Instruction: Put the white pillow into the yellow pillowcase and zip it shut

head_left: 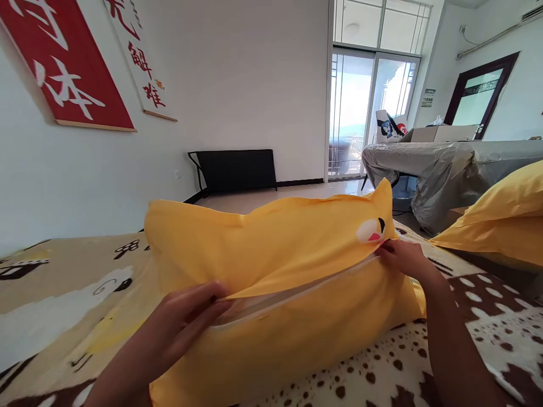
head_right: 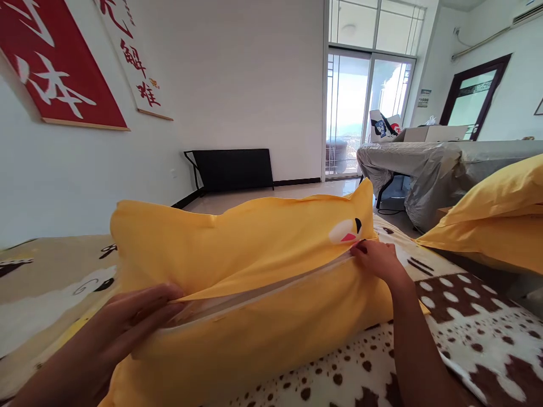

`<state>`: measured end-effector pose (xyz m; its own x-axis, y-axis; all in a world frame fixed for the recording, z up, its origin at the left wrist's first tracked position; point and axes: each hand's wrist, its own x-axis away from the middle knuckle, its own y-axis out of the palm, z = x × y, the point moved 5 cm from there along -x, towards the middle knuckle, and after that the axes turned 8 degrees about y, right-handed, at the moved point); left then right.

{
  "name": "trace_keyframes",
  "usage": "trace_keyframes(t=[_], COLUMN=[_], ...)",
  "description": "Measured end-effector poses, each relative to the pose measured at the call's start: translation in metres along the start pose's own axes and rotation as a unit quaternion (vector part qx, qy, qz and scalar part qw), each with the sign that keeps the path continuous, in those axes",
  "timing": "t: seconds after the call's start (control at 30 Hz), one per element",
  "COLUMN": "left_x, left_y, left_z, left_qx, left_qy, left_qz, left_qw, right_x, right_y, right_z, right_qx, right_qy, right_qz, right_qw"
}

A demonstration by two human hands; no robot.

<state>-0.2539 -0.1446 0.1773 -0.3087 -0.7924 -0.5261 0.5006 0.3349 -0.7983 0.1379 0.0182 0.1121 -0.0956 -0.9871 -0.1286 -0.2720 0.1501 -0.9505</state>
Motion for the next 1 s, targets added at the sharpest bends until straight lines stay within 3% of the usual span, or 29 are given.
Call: trace_keyframes(t=[0.13, 0.23, 0.27, 0.33, 0.4, 0.47, 0.53, 0.63, 0.73, 0.87, 1.0], left_x=[-0.003, -0.005, -0.004, -0.004, -0.003, -0.003, -0.004, -0.002, 0.001, 0.003, 0.002], left_y=[0.002, 0.001, 0.0, 0.0, 0.0, 0.001, -0.001, -0.006, -0.009, -0.006, -0.005], left_z=[-0.012, -0.018, -0.019, -0.019, -0.018, -0.016, -0.012, -0.006, -0.007, -0.011, -0.012], left_qx=[0.059, 0.094, 0.11, 0.144, 0.18, 0.209, 0.223, 0.212, 0.229, 0.287, 0.279], left_qy=[-0.006, -0.015, -0.019, -0.027, -0.044, -0.062, -0.06, -0.044, -0.06, -0.09, -0.109], left_qz=[-0.017, 0.003, 0.011, 0.021, 0.027, 0.034, 0.05, 0.083, 0.121, 0.136, 0.154], left_qw=[0.998, 0.995, 0.994, 0.989, 0.982, 0.975, 0.972, 0.973, 0.964, 0.944, 0.941], right_x=[0.009, 0.052, 0.074, 0.124, 0.169, 0.196, 0.205, 0.199, 0.192, 0.195, 0.194], right_y=[0.003, -0.017, -0.027, -0.045, -0.054, -0.053, -0.041, -0.02, -0.011, 0.0, 0.014], right_z=[-0.01, -0.039, -0.054, -0.087, -0.12, -0.153, -0.189, -0.236, -0.263, -0.271, -0.271], right_qx=[0.052, 0.027, -0.011, -0.102, -0.17, -0.194, -0.174, -0.146, -0.224, -0.338, -0.377], right_qy=[0.002, -0.089, -0.155, -0.308, -0.424, -0.484, -0.52, -0.516, -0.46, -0.408, -0.408], right_qz=[0.016, 0.132, 0.176, 0.235, 0.244, 0.238, 0.222, 0.215, 0.243, 0.279, 0.259], right_qw=[0.999, 0.987, 0.972, 0.916, 0.855, 0.819, 0.806, 0.816, 0.824, 0.801, 0.79])
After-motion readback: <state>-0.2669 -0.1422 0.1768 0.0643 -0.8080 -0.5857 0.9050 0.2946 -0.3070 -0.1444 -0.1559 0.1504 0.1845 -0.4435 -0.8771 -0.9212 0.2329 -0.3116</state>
